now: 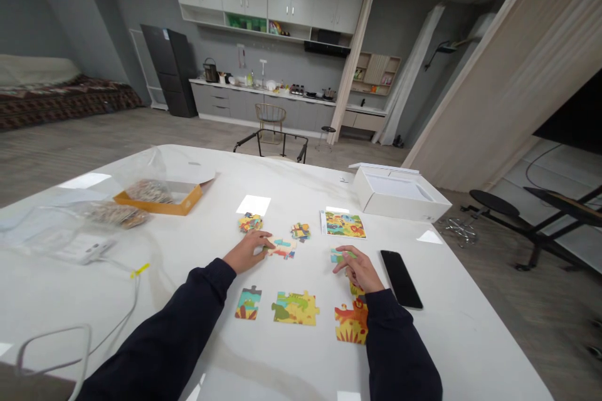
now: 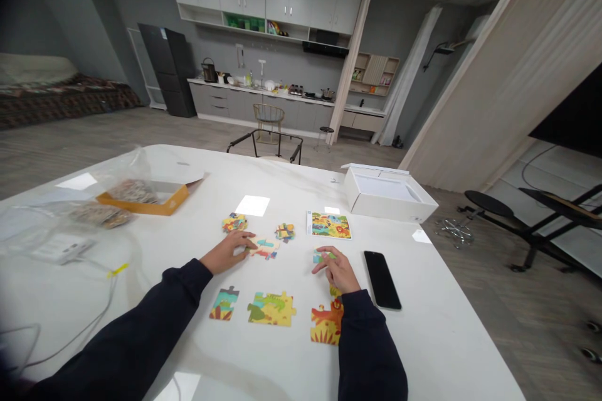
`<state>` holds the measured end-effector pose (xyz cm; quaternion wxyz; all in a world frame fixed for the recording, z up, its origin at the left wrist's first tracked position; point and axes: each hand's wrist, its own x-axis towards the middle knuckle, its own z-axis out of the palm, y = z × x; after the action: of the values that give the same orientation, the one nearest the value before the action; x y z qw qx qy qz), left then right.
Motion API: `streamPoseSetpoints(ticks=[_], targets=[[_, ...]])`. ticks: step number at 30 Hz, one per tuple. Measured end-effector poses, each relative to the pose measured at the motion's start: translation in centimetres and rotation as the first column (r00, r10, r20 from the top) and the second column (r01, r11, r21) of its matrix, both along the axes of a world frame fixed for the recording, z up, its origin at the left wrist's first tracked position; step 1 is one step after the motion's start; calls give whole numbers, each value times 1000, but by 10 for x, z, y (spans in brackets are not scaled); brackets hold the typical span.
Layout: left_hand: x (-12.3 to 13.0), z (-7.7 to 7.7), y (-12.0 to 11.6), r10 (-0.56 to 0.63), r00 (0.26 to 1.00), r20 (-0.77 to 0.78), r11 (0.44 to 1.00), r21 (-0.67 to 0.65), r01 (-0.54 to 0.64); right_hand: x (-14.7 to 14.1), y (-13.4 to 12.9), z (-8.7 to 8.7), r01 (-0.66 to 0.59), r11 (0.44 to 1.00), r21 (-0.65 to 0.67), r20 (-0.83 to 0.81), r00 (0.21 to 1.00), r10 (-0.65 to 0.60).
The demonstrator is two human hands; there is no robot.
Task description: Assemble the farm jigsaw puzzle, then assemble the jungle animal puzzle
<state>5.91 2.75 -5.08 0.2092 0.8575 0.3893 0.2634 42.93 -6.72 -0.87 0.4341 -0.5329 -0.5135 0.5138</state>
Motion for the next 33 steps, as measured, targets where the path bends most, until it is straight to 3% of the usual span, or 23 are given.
streamPoseSetpoints(ticks=[8, 19, 33], targets=[[-2, 12, 5, -102, 991, -82, 995, -15, 101, 2, 2, -2, -2, 1000, 4, -4, 1000, 2], [5, 21, 3, -150, 970, -189, 989, -27, 147, 2, 2, -4, -11, 1000, 22, 17, 1000, 11], [14, 21, -17, -80, 977, -200, 993, 69, 96, 1, 3, -4, 1, 1000, 29, 34, 999, -2]])
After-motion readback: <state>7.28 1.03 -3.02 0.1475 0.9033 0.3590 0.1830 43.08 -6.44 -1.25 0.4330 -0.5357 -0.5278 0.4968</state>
